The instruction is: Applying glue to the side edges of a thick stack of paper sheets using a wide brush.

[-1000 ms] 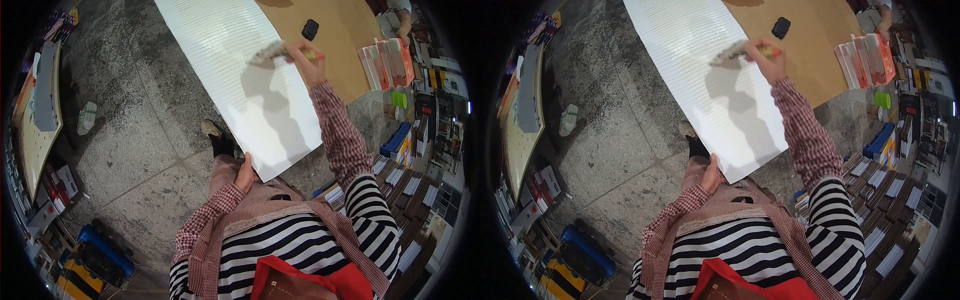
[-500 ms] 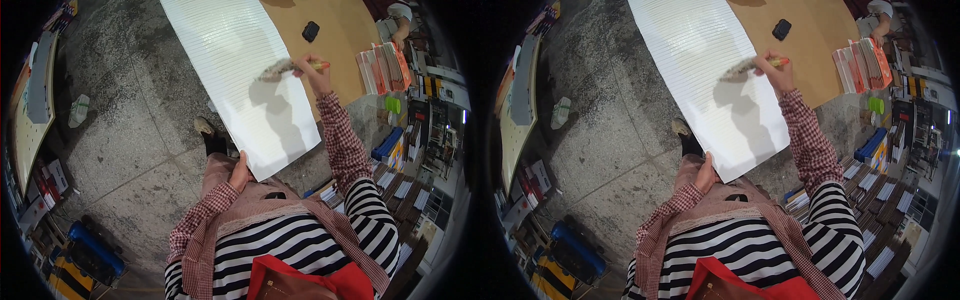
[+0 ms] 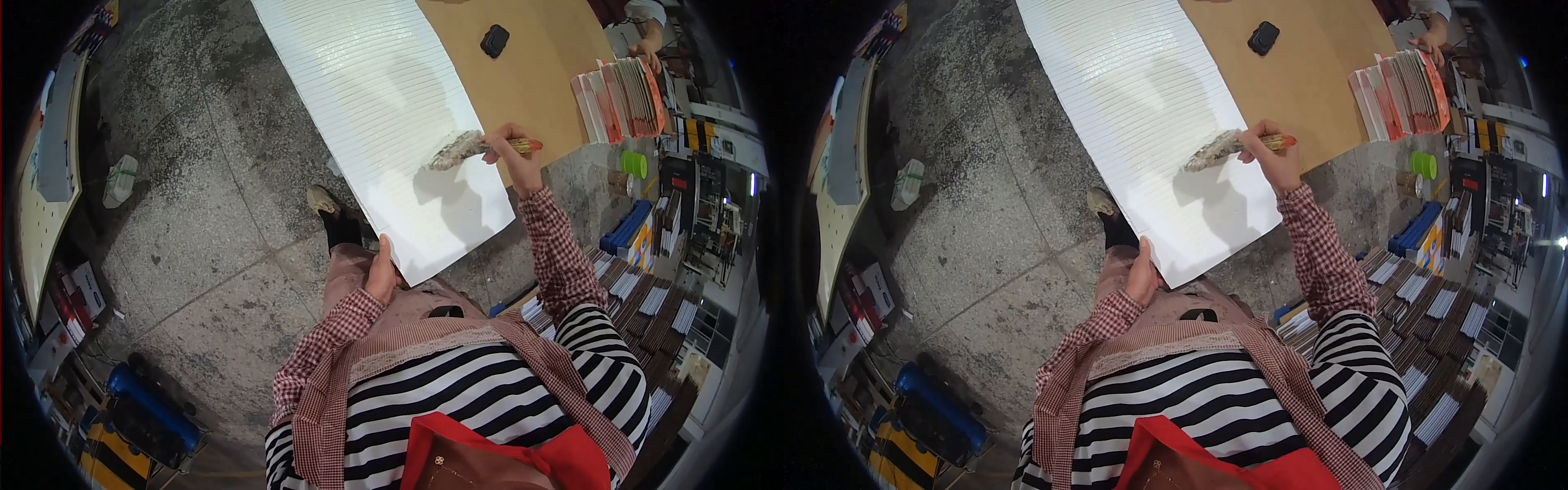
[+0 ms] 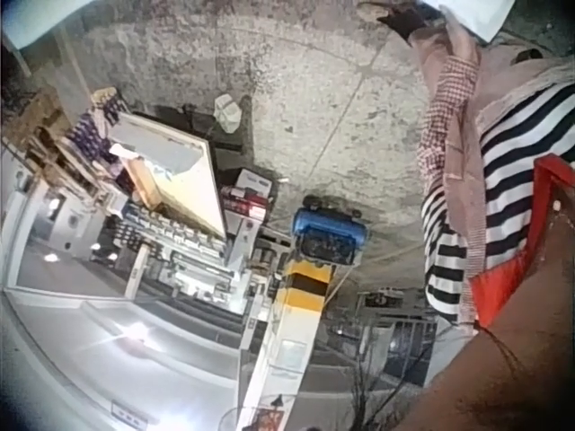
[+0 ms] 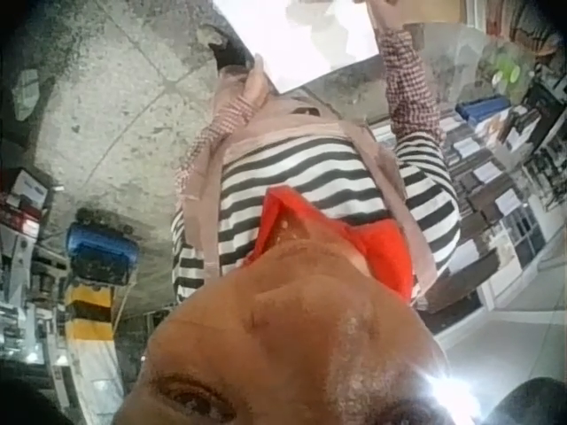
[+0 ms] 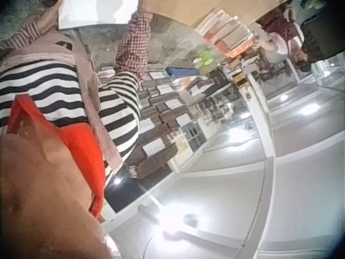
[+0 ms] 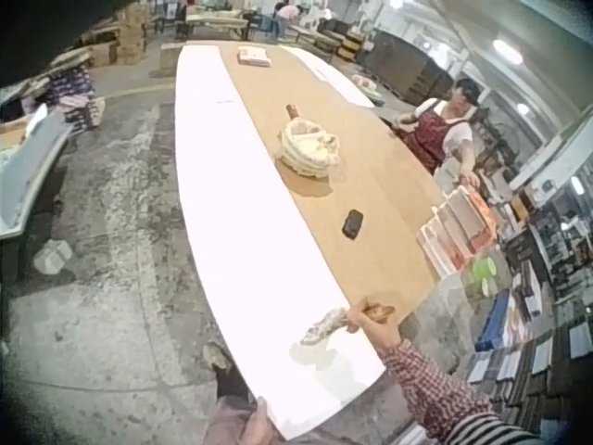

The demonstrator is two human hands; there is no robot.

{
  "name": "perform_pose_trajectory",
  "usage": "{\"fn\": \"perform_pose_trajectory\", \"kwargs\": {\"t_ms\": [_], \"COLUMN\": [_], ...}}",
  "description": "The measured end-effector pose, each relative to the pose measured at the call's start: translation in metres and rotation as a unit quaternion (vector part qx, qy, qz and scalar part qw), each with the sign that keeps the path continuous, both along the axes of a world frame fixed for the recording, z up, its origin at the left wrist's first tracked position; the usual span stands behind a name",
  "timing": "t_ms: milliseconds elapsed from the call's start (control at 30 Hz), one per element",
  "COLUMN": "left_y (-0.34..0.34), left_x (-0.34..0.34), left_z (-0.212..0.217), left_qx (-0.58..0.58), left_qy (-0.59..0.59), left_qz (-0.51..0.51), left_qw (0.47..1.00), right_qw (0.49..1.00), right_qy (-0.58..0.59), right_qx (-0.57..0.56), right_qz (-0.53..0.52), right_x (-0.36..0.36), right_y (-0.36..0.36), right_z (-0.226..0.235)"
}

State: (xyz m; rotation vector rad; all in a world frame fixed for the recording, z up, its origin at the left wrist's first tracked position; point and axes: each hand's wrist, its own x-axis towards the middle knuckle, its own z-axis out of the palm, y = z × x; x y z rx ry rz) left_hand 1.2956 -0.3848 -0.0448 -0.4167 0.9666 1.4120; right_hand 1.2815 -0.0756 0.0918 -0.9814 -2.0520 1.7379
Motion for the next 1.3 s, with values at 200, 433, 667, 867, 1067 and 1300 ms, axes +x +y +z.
{"fn": "perform_pose_trajectory", "kwargs": {"t_ms": [200, 433, 667, 867, 1067, 1300], "left_y": [0.004, 0.009, 0.008, 0.012, 0.012, 0.009], "left_x": [0.006, 0.004, 0.003, 0.009, 0.01, 0.004], "left_z": [-0.001, 0.019, 0.013, 0.009, 0.01, 0.011], "left_qx": [-0.038, -0.03, -0.043, -0.068, -0.041, -0.007], "left_qy": [0.018, 0.034, 0.066, 0.065, 0.078, 0.022], "left_qz": [0.031, 0.053, 0.019, 0.066, 0.059, 0.023], "left_qw": [0.999, 0.998, 0.997, 0.993, 0.994, 0.999], "right_qw": [0.992, 1.0, 0.998, 0.999, 0.999, 0.998], "right_qy": [0.12, 0.002, 0.063, 0.025, 0.024, 0.001], "right_qx": [0.001, 0.02, 0.025, 0.021, 0.037, 0.056], "right_qz": [0.027, -0.013, -0.015, -0.018, -0.007, -0.03], "right_x": [-0.041, 0.039, 0.023, 0.038, 0.07, 0.069], "right_y": [0.008, -0.017, -0.009, -0.014, -0.021, -0.02], "right_z": [-0.009, -0.011, -0.001, -0.017, -0.001, -0.024]}}
